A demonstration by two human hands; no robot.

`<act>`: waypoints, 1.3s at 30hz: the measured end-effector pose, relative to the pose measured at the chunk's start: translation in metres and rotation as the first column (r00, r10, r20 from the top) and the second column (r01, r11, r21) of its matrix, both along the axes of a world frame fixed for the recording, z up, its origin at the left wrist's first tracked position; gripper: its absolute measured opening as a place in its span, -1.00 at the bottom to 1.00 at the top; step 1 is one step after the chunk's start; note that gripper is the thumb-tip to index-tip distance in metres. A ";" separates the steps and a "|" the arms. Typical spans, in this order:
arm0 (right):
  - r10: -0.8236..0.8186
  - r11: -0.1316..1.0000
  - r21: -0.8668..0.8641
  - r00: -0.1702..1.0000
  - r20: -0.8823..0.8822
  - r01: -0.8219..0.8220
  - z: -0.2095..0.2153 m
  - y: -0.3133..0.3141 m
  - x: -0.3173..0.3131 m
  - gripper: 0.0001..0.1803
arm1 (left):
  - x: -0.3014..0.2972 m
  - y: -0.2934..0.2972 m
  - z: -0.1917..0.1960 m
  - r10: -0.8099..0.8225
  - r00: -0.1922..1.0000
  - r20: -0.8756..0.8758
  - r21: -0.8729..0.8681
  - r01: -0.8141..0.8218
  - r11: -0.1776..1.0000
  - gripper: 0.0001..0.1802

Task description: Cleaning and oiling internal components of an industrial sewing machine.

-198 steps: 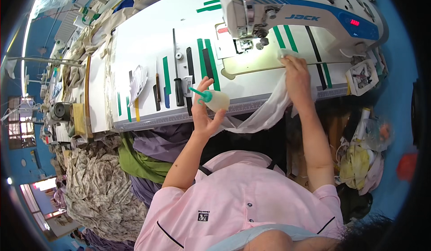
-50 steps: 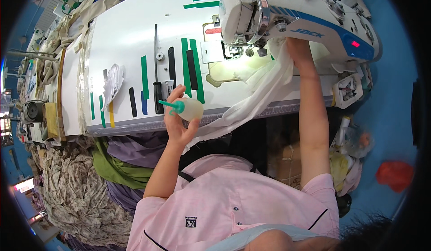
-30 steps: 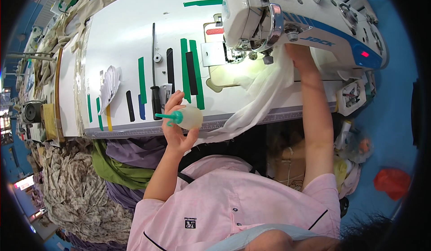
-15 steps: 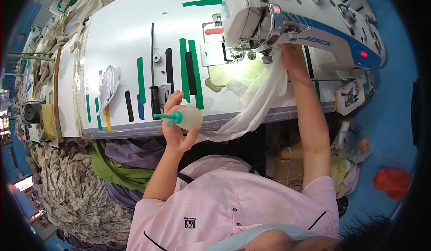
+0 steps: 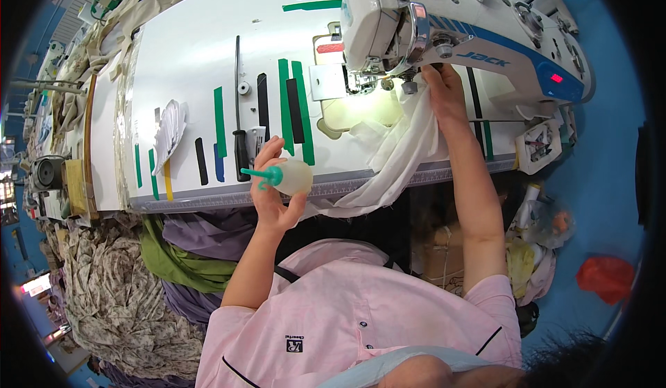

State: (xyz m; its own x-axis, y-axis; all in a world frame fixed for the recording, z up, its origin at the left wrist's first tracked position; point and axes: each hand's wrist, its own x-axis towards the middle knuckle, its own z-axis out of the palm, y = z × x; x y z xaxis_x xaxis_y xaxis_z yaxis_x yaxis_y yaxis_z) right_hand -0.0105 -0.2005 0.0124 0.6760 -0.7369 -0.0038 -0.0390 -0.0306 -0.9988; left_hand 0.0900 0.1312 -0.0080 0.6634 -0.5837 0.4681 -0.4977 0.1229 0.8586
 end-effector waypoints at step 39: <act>-0.186 0.982 -0.001 0.961 0.206 0.190 0.016 0.029 -0.067 -0.86 | -0.002 0.000 0.003 -0.001 1.000 -0.017 -0.006 0.001 1.000 -0.48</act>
